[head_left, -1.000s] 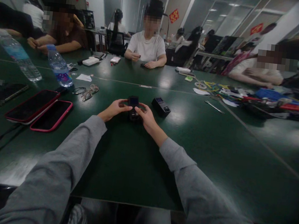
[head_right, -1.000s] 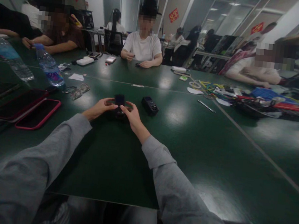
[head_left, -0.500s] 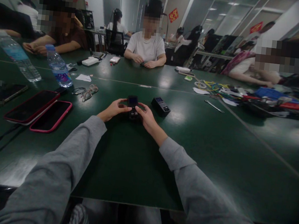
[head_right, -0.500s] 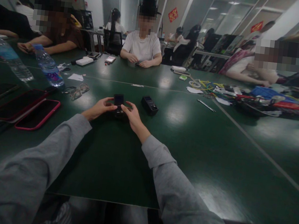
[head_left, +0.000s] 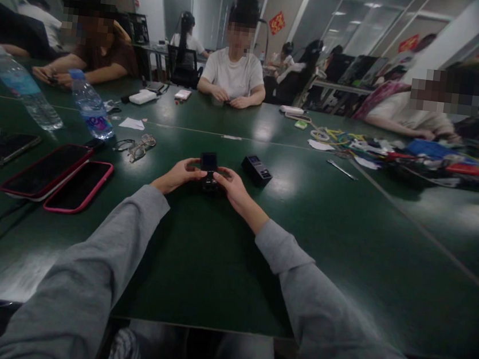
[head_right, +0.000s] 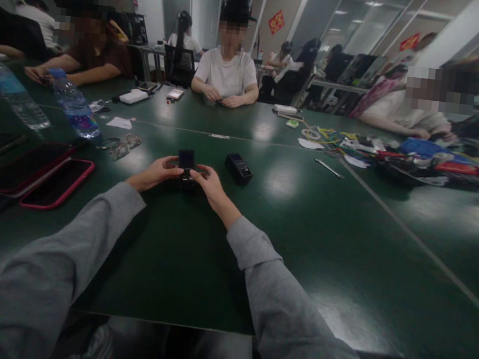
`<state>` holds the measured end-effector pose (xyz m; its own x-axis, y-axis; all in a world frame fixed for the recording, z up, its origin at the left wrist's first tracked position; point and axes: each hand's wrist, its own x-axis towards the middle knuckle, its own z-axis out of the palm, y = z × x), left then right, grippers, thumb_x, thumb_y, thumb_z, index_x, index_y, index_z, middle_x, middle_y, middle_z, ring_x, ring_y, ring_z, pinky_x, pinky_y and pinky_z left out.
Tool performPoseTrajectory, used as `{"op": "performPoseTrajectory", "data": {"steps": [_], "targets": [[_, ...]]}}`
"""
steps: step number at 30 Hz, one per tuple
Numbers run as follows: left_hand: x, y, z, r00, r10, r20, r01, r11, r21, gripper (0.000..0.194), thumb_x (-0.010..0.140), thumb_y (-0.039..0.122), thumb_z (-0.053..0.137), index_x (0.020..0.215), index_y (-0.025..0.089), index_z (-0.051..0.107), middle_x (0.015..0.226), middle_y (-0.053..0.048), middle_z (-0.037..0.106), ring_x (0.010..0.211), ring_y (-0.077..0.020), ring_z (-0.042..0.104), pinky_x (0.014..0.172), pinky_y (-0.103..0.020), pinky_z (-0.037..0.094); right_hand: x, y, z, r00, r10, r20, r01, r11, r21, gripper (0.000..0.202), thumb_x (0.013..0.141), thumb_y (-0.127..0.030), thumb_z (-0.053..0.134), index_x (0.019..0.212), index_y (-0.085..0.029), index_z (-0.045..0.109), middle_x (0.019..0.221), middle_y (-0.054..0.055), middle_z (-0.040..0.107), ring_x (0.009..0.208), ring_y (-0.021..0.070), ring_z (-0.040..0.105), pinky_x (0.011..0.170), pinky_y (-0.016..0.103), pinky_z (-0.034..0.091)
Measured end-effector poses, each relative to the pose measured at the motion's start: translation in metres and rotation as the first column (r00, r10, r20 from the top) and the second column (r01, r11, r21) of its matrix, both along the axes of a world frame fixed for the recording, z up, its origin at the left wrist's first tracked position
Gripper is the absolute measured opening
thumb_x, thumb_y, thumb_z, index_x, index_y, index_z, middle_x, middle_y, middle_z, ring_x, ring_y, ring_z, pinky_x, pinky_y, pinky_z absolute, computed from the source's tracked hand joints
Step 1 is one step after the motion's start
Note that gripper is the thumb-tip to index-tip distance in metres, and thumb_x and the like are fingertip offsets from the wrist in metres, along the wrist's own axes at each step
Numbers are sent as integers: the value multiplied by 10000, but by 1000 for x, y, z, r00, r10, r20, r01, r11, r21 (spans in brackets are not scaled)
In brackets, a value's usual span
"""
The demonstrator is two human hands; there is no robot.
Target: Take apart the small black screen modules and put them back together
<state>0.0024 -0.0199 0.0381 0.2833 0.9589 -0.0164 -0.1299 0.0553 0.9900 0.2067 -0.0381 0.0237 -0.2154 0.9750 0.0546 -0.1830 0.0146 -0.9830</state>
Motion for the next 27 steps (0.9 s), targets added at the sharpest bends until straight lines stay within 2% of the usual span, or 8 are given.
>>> {"op": "performPoseTrajectory", "data": {"steps": [9,13,16,18,24,27], "targets": [[-2,5,-5,999,-31,-21,31,999,-9,735,675,303,870,1313,139,544,1077,-113,695,917,-180,676,926,-373,499,-1,2,1,999,0,-54,-2,999,-41,652,648,-470,839,1173,-211,551,1025,51,674,952,175,651,952,354,511],[6,-2,2,996,-41,84,45,998,-47,651,721,301,839,1286,137,559,1138,-124,691,1014,-198,674,990,-369,480,0,1,4,998,17,-67,-21,998,-55,591,658,-454,835,1129,-213,573,986,35,690,905,163,659,930,345,526],[17,-7,7,971,-43,233,73,990,-120,471,821,395,740,1194,137,615,1106,-128,706,996,-204,681,950,-352,501,-1,-1,6,998,21,-52,-23,999,-39,564,668,-441,829,1122,-216,580,984,32,694,918,170,664,958,357,521],[23,-8,6,956,-39,292,89,983,-160,423,861,443,682,1160,146,636,1060,-122,720,978,-210,685,906,-343,515,-2,-2,7,999,19,-29,-19,1000,-21,559,689,-448,812,1143,-221,578,1004,38,693,964,183,664,989,373,509],[25,-3,-3,948,52,315,34,965,-260,324,886,429,651,1046,149,676,882,-78,724,816,-164,675,783,-282,515,-8,-4,0,994,-58,93,54,997,47,551,788,-556,691,1205,-224,553,1058,68,680,1032,203,648,995,404,501],[23,0,-6,940,111,322,-15,957,-289,293,890,403,651,1047,157,676,860,-63,715,772,-143,660,752,-265,513,-13,-9,-1,974,-108,201,72,981,179,597,824,-620,625,1259,-223,527,1136,91,658,1073,218,633,1000,418,494]]}}
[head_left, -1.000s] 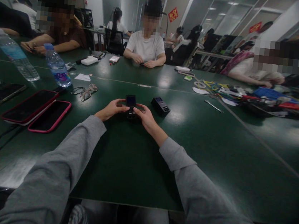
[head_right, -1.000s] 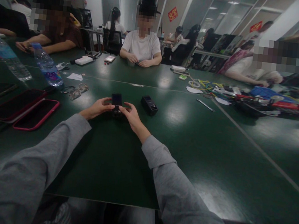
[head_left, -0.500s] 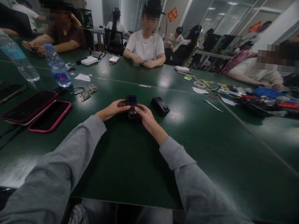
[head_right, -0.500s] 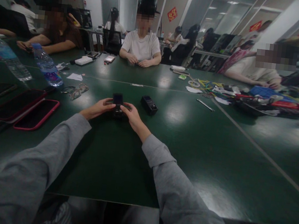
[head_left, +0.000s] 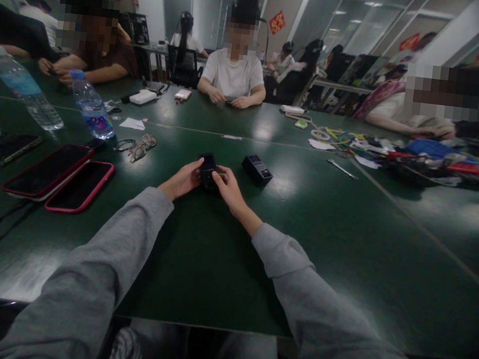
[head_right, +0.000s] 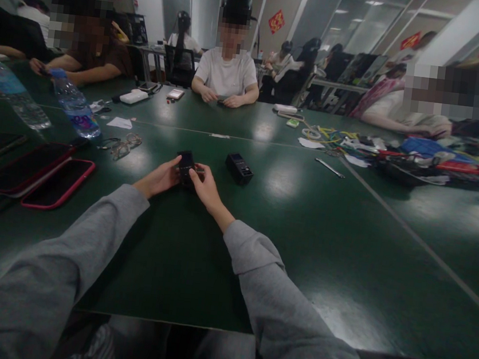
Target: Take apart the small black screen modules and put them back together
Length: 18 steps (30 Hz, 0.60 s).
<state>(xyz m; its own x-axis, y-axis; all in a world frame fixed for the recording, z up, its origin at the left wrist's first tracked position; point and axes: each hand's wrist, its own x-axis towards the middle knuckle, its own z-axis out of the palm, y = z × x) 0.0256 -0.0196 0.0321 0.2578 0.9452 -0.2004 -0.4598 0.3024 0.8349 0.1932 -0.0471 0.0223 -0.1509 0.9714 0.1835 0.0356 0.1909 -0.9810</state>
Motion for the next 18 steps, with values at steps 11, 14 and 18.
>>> {"op": "performPoseTrajectory", "data": {"steps": [11,14,18], "targets": [[2,-2,4,1000,19,-20,-19,1000,11,383,879,524,626,1053,184,649,863,-71,701,836,-190,675,738,-298,527,-8,-20,8,919,-107,378,-22,947,322,827,835,-432,662,1526,-212,263,1539,153,381,1394,323,427,1160,521,343],[2,-2,4,999,24,-28,-24,1000,-5,421,879,585,590,1001,185,640,835,-73,689,835,-194,675,737,-297,525,-7,-23,8,903,-128,411,3,957,290,759,873,-424,602,1530,-235,272,1487,139,455,1300,342,527,1104,556,397],[1,-1,4,999,32,-34,-33,999,-7,455,863,627,582,977,190,631,795,-62,671,812,-190,668,745,-303,520,-8,-28,12,871,-180,457,13,939,345,737,894,-430,563,1537,-227,264,1502,142,441,1305,359,515,1104,582,387]]}}
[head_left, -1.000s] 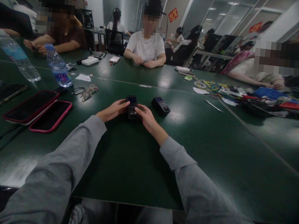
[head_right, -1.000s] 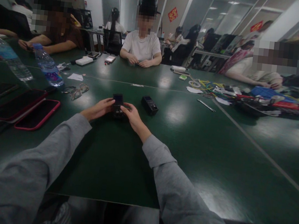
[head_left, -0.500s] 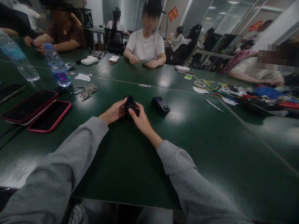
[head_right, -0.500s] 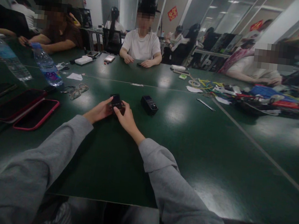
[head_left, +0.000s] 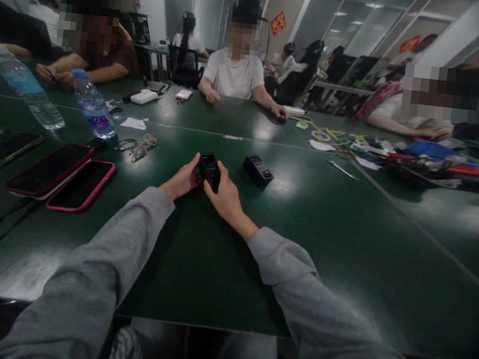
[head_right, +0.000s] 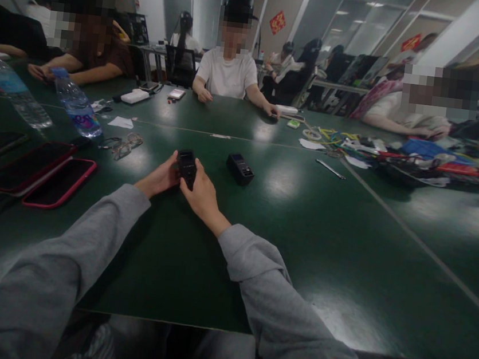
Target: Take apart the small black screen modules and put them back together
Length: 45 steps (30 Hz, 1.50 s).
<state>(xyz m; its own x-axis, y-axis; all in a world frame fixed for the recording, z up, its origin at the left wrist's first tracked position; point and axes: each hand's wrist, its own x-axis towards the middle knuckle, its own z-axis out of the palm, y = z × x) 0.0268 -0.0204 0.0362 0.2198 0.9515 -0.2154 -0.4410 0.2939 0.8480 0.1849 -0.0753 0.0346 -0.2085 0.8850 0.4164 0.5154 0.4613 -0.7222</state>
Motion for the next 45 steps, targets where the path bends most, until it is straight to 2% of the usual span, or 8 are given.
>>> {"op": "performPoseTrajectory", "data": {"steps": [6,12,18,24,28,34,40,45], "targets": [[2,2,0,999,43,33,-42,999,-35,479,857,659,560,943,195,644,776,-51,668,800,-183,669,735,-300,525,-1,-8,9,998,-26,-65,33,994,107,725,906,-441,541,1540,-260,240,1552,106,375,1390,326,428,1165,546,338],[2,-2,0,998,29,62,-31,999,33,275,848,384,713,1009,174,637,920,-69,719,820,-165,689,783,-307,550,14,2,14,964,-161,-212,196,968,157,731,919,-460,521,1544,-265,197,1574,101,329,1431,311,369,1187,539,295],[1,-4,2,995,59,76,-64,996,62,325,882,365,680,1114,151,603,975,-99,733,858,-168,711,805,-313,561,33,29,-2,957,-255,-139,267,961,77,649,861,-403,587,1447,-200,395,1414,154,522,1323,337,500,1132,544,363],[2,-6,6,995,67,68,-73,994,83,345,902,395,648,1125,138,588,994,-116,735,863,-181,713,800,-326,559,33,35,-11,967,-247,-66,247,969,0,601,835,-364,621,1382,-165,474,1276,185,593,1221,360,562,1072,572,399],[3,-7,6,996,74,58,-79,993,91,364,870,390,691,1111,138,584,989,-114,728,867,-184,706,813,-332,549,31,29,-6,966,-259,13,254,953,167,575,884,-402,574,1392,-159,462,1393,194,481,1350,364,398,1121,591,323],[6,-3,-2,993,115,24,-117,977,176,309,844,353,724,1021,139,588,893,-54,684,792,-127,658,778,-263,517,16,11,7,970,-68,235,-1,960,280,349,971,-457,470,1211,-241,601,1260,125,542,1236,307,459,1063,519,376],[10,3,-8,946,219,-239,-131,933,335,327,862,420,676,1016,139,610,964,-71,680,882,-149,649,856,-282,503,11,3,9,924,-9,382,-118,945,306,379,964,-529,484,1127,-215,623,1207,131,562,1132,281,533,952,452,451],[3,3,-10,735,396,-550,-69,851,521,411,911,509,558,1066,138,648,1090,-115,704,1013,-213,658,953,-353,486,12,3,8,912,11,410,-153,936,316,399,931,-525,558,1138,-187,604,1255,137,541,1139,263,562,928,432,499]]}}
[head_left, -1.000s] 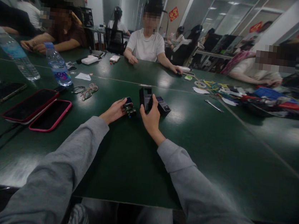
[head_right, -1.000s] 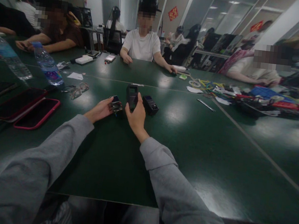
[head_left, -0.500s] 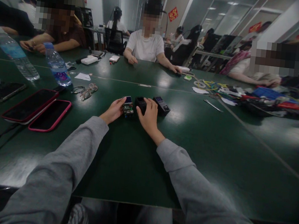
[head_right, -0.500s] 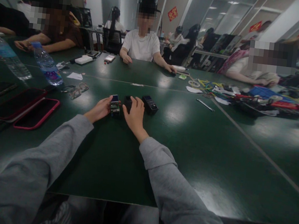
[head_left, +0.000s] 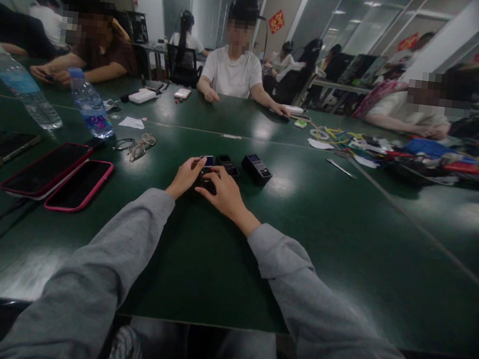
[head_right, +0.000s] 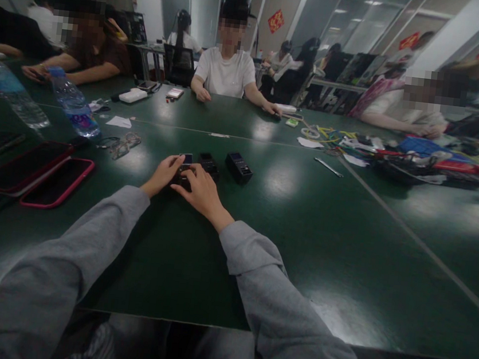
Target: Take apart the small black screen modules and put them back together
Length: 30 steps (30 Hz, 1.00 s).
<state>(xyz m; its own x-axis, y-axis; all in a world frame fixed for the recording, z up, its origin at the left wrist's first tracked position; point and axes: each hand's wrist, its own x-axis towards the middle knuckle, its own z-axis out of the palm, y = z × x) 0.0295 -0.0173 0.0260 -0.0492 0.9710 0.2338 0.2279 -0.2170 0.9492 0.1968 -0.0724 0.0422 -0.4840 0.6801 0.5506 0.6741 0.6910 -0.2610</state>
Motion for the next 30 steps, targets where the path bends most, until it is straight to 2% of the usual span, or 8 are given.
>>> {"op": "performPoseTrajectory", "data": {"steps": [4,10,14,19,23,26,28,30], "targets": [[-7,1,-4,984,57,-169,-42,994,96,399,940,475,512,1121,154,665,1154,-117,708,1061,-228,659,993,-383,481,0,1,-2,998,28,49,-26,999,-26,338,942,-383,583,1215,-186,566,1300,136,530,1168,257,571,921,424,534],[-7,7,-10,997,14,-79,-1,986,166,436,967,385,468,1333,166,557,1366,-121,613,1207,-212,617,1061,-379,465,0,6,-8,999,-36,28,38,998,-41,364,953,-297,557,1301,-194,529,1353,138,496,1227,262,559,925,429,570],[-7,10,-13,996,-24,-91,38,987,159,456,977,328,423,1402,176,491,1456,-115,541,1309,-203,547,1117,-389,420,1,7,-9,999,-30,30,31,998,-45,395,977,-236,489,1371,-202,492,1401,132,491,1288,254,531,996,439,545],[-8,12,-13,960,29,-278,13,989,148,493,992,404,396,1430,194,474,1502,-122,489,1421,-231,415,1192,-460,307,1,7,-12,998,-17,54,20,999,-49,458,983,-151,386,1437,-154,442,1484,141,448,1370,235,464,1109,413,463],[-7,12,-12,920,82,-384,-17,985,170,569,985,531,366,1461,226,433,1540,-128,436,1474,-247,326,1217,-495,232,0,8,-14,999,2,49,1,998,-56,548,960,-107,356,1507,-139,333,1532,138,405,1405,212,424,1125,395,443],[-6,8,-11,899,97,-428,11,970,242,680,937,642,394,1490,247,377,1573,-123,384,1483,-263,302,1214,-509,226,0,5,-8,997,-41,59,41,999,7,476,962,-112,340,1421,-158,457,1441,125,506,1316,218,507,1071,408,471],[-5,3,-8,882,110,-457,29,958,286,751,904,688,418,1499,234,359,1573,-128,382,1474,-277,307,1207,-506,241,2,3,-2,988,-152,39,149,985,84,385,962,-122,354,1263,-167,591,1333,122,574,1235,241,546,1032,429,472],[-4,-3,-5,856,124,-501,52,945,322,783,882,703,450,1496,224,365,1562,-123,401,1466,-286,309,1200,-496,256,6,1,3,958,-287,-13,286,948,140,330,949,-128,390,1166,-171,635,1286,129,578,1216,262,534,1018,447,453]]}}
